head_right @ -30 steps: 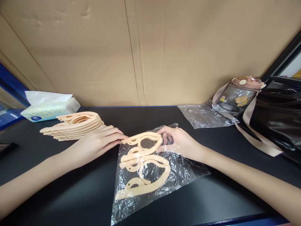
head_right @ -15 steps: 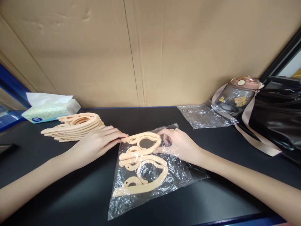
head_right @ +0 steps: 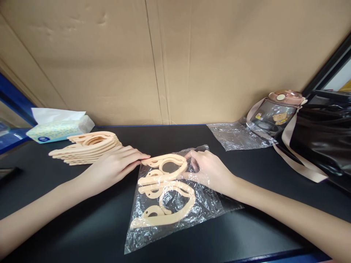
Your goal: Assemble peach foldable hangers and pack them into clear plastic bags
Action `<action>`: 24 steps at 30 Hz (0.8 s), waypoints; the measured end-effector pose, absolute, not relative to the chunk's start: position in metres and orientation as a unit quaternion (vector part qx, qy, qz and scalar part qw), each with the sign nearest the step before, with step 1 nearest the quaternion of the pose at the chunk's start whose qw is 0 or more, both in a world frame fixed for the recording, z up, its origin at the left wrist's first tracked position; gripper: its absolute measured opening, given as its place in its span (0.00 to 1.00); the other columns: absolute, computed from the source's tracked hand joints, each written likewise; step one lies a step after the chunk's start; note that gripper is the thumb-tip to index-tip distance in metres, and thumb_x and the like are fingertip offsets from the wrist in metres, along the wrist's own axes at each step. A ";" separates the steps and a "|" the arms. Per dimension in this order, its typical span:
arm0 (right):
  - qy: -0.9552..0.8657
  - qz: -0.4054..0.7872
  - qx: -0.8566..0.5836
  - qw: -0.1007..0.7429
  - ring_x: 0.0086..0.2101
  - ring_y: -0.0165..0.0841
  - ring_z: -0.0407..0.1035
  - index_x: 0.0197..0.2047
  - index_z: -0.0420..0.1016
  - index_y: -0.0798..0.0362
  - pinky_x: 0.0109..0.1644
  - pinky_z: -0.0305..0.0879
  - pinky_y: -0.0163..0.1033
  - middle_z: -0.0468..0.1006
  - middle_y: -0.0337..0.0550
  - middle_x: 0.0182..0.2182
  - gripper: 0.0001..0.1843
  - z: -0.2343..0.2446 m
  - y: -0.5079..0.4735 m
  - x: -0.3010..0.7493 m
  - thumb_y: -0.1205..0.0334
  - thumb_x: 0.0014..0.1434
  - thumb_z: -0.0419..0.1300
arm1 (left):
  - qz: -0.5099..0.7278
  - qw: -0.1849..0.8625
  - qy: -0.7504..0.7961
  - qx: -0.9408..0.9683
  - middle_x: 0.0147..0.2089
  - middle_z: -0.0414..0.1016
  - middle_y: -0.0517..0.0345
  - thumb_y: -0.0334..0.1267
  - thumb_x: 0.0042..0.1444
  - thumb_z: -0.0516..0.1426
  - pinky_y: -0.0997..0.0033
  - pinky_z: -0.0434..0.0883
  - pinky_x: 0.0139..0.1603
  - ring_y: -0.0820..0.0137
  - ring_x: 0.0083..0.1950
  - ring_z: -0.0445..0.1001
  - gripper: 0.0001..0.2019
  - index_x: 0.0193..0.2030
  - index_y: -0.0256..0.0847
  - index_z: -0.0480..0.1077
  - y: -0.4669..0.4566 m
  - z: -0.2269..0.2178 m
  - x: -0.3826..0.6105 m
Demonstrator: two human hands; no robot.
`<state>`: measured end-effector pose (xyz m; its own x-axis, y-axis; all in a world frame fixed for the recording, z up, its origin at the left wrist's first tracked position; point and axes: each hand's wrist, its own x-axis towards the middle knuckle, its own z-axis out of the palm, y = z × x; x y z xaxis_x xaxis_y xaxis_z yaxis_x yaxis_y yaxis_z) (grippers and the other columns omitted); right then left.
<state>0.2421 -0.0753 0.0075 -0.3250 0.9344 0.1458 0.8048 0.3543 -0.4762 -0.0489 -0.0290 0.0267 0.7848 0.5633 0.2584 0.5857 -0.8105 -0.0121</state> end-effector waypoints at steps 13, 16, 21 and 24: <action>-0.835 0.133 -0.508 0.167 0.27 0.32 0.64 0.50 0.73 0.51 0.35 0.58 0.40 0.70 0.35 0.25 0.31 0.011 -0.072 0.252 0.35 0.54 0.60 | -0.197 0.162 -0.387 -0.886 0.54 0.69 0.49 0.49 0.68 0.46 0.56 0.64 0.55 0.61 0.52 0.68 0.20 0.56 0.38 0.65 -0.023 0.086 -0.079; -0.850 0.139 -0.484 0.154 0.28 0.33 0.65 0.53 0.73 0.51 0.36 0.58 0.40 0.71 0.37 0.26 0.31 0.016 -0.068 0.260 0.36 0.56 0.59 | -0.176 0.116 -0.438 -0.874 0.59 0.66 0.45 0.68 0.60 0.42 0.52 0.61 0.61 0.58 0.59 0.65 0.38 0.60 0.35 0.61 -0.006 0.095 -0.109; -0.865 0.211 -0.442 0.107 0.30 0.33 0.65 0.59 0.69 0.49 0.35 0.59 0.38 0.71 0.38 0.30 0.36 0.024 -0.063 0.273 0.40 0.52 0.64 | -0.053 0.041 -0.533 -0.844 0.66 0.59 0.42 0.75 0.51 0.42 0.43 0.56 0.63 0.49 0.67 0.56 0.49 0.66 0.35 0.55 0.010 0.090 -0.156; -0.875 0.216 -0.424 0.088 0.32 0.33 0.65 0.58 0.69 0.49 0.35 0.59 0.38 0.71 0.39 0.33 0.35 0.029 -0.065 0.276 0.40 0.51 0.65 | -0.031 -0.028 -0.537 -0.842 0.65 0.61 0.47 0.71 0.53 0.48 0.48 0.61 0.61 0.51 0.64 0.61 0.44 0.66 0.38 0.55 0.009 0.088 -0.166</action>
